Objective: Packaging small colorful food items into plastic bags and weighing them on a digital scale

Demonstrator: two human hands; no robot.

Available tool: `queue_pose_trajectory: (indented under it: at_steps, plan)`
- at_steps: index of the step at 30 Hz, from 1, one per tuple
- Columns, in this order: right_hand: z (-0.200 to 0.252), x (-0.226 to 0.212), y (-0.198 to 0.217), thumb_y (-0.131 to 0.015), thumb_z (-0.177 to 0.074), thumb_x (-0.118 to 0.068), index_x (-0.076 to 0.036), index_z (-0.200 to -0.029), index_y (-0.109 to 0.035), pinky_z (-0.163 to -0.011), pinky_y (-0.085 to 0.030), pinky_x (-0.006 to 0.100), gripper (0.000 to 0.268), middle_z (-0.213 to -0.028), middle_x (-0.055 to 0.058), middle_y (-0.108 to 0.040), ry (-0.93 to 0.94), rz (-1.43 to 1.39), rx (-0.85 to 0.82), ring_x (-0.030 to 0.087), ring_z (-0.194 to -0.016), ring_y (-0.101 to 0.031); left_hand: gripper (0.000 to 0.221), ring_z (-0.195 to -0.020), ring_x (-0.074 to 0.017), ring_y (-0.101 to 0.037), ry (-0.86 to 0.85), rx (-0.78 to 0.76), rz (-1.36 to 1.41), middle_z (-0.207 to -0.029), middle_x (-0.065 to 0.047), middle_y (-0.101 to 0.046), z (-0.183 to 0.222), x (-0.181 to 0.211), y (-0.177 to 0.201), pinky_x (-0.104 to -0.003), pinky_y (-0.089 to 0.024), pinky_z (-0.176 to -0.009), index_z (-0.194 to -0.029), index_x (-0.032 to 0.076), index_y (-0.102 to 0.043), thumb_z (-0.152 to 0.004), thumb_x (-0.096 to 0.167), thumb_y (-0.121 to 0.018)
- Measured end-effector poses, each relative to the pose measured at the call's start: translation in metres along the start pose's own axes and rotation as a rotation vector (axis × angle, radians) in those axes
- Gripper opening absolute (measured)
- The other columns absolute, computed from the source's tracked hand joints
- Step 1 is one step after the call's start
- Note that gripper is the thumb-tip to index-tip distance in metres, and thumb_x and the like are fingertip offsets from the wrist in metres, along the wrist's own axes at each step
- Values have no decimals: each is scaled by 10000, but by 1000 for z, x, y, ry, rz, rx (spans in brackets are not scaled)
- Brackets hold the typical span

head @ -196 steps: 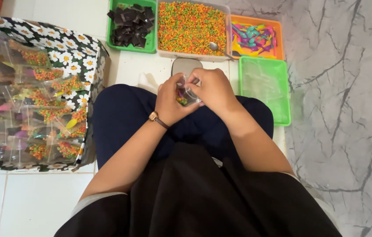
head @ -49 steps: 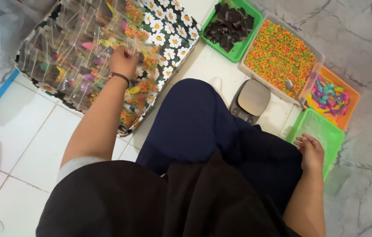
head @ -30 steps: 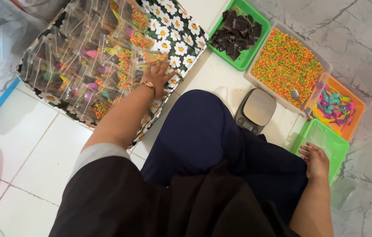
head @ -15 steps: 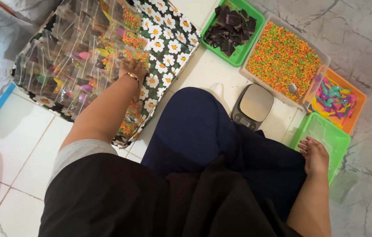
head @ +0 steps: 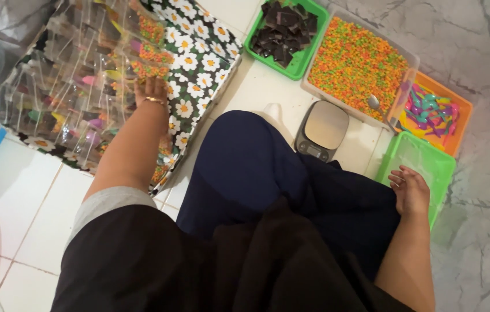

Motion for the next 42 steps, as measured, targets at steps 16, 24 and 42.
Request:
queue_pose_trajectory:
  at_steps: [16,24,42]
  plan:
    - [29,50,159,-521,-973,-183,-168,-1180,-657,-754,-502,260,247,-972,-19,-707,-77,-3,460,113,-852,-681,313,-1016,-339,-641,-322,1181,1455,-1212,-213,-643,155,-21,176,-421,-541,-865,-1260,-60,-657,-998,93,-732]
    - [15,142,215,-617,-938,-256,-140,-1096,-669,-731,-505,299,203,-1011,34,-687,-260,54,529,161,-857,-664,304,-994,-72,-644,-523,538,2174,-1206,-2,-678,218,56,269,-190,-511,-875,-1334,80,-580,-1076,240,-604]
    - [-55,189,237,-577,-848,-72,-68,-981,-775,-817,-523,292,239,-919,50,-745,189,322,750,186,-844,-659,285,-1057,-138,-635,-472,316,1870,-1224,-40,-660,230,140,327,-254,-501,-915,-1370,63,-585,-1104,156,-541]
Point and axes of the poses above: each hand's wrist, its own z-axis away from the middle knuckle, its own y-axis out of the back of the hand, x = y × z, the point moved 7 cm from there along -z, towards the middle knuckle
